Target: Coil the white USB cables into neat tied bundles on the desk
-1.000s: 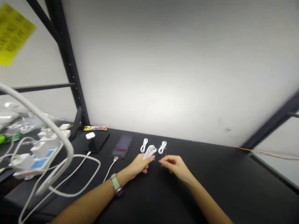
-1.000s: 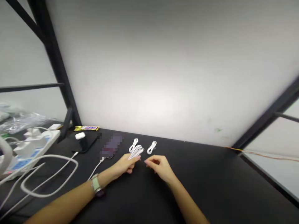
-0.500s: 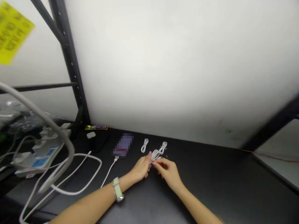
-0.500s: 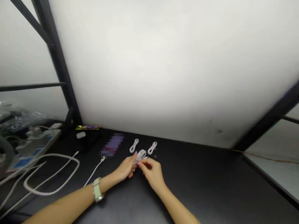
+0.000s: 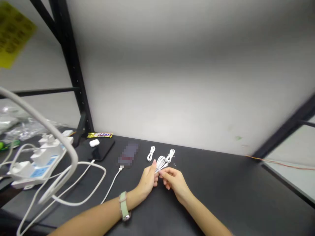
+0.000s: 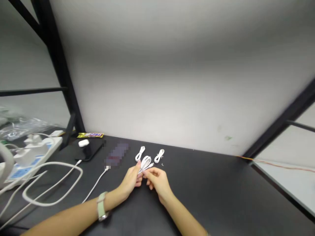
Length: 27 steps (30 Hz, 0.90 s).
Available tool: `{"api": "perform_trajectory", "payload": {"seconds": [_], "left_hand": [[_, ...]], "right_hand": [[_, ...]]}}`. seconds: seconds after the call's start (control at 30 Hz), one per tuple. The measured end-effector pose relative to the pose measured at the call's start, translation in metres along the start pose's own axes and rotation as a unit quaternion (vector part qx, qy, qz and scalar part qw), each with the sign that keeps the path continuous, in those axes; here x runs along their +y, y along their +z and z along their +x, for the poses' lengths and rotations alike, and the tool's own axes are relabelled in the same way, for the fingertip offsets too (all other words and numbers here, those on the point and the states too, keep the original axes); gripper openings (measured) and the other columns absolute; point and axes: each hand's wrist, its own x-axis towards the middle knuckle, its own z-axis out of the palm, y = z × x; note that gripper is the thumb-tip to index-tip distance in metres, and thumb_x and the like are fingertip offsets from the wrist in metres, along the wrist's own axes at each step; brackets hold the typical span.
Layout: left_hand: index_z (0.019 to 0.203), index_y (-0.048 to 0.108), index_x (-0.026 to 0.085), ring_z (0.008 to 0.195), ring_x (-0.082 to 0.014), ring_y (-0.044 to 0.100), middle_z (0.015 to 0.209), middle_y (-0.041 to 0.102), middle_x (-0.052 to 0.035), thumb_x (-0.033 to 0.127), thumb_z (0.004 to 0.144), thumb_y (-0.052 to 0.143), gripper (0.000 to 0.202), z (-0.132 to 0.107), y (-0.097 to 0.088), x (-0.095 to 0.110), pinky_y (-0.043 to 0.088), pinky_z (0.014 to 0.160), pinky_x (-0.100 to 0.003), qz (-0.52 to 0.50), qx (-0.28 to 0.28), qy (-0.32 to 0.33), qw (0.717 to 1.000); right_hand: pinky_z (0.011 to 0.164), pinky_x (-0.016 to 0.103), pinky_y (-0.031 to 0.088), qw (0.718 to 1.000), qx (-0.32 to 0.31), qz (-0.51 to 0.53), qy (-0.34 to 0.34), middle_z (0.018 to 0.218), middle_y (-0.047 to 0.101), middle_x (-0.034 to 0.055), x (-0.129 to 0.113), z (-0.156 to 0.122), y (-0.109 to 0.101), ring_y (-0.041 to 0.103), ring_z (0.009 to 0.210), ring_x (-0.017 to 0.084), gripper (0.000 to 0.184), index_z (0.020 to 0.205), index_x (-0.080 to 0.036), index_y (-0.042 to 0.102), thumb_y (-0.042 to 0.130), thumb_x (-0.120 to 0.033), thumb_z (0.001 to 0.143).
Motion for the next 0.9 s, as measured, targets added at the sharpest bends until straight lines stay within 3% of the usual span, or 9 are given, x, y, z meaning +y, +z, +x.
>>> {"api": "perform_trajectory", "payload": {"seconds": [0.27,0.47,0.63,0.77,0.9], "left_hand": [[0.064,0.036,0.019,0.038,-0.0014,0.016,0.047,0.024,0.0115,0.074,0.063,0.047,0.056,-0.004,0.002,0.003,0.008,0.038,-0.018,-0.048,-0.001,0.003,0.999],[0.066,0.041,0.017,0.035,-0.0012,0.013,0.043,0.023,0.0118,0.069,0.071,0.046,0.052,-0.003,-0.001,0.007,0.006,0.037,-0.018,-0.118,-0.086,-0.059,0.987],[0.067,0.046,0.015,0.033,-0.0028,0.007,0.036,0.02,0.0108,0.057,0.084,0.035,0.047,-0.005,-0.005,0.013,0.003,0.035,-0.018,-0.205,-0.16,-0.13,0.957],[0.071,0.05,0.015,0.032,-0.0037,0.005,0.035,0.019,0.0103,0.052,0.086,0.037,0.042,-0.009,-0.007,0.015,0.004,0.034,-0.018,-0.243,-0.218,-0.129,0.936],[0.072,0.051,0.015,0.031,-0.004,0.005,0.034,0.02,0.01,0.05,0.086,0.04,0.04,-0.013,-0.006,0.015,0.006,0.034,-0.018,-0.245,-0.244,-0.118,0.931]], "right_hand": [[0.038,0.016,0.032,0.999,-0.004,0.033,-0.003,0.051,0.05,-0.0036,0.004,0.001,-0.001,0.041,0.046,0.006,0.03,0.069,-0.014,0.065,0.074,-0.041,0.061],[0.041,0.019,0.033,0.998,0.017,0.042,-0.041,0.055,0.052,-0.0032,0.005,0.001,-0.001,0.04,0.046,0.007,0.03,0.072,-0.014,0.065,0.075,-0.041,0.061],[0.043,0.019,0.032,0.997,-0.011,0.063,-0.042,0.059,0.055,-0.0021,0.005,0.002,-0.001,0.041,0.047,0.006,0.028,0.069,-0.014,0.064,0.075,-0.039,0.062],[0.046,0.019,0.033,0.995,-0.038,0.09,-0.024,0.062,0.057,-0.0017,0.002,0.001,-0.003,0.044,0.051,0.006,0.027,0.068,-0.014,0.064,0.076,-0.036,0.061],[0.051,0.019,0.037,0.99,-0.09,0.111,-0.004,0.076,0.062,0.0006,-0.002,-0.001,-0.005,0.052,0.06,0.009,0.03,0.084,-0.017,0.066,0.077,-0.033,0.062]]}}
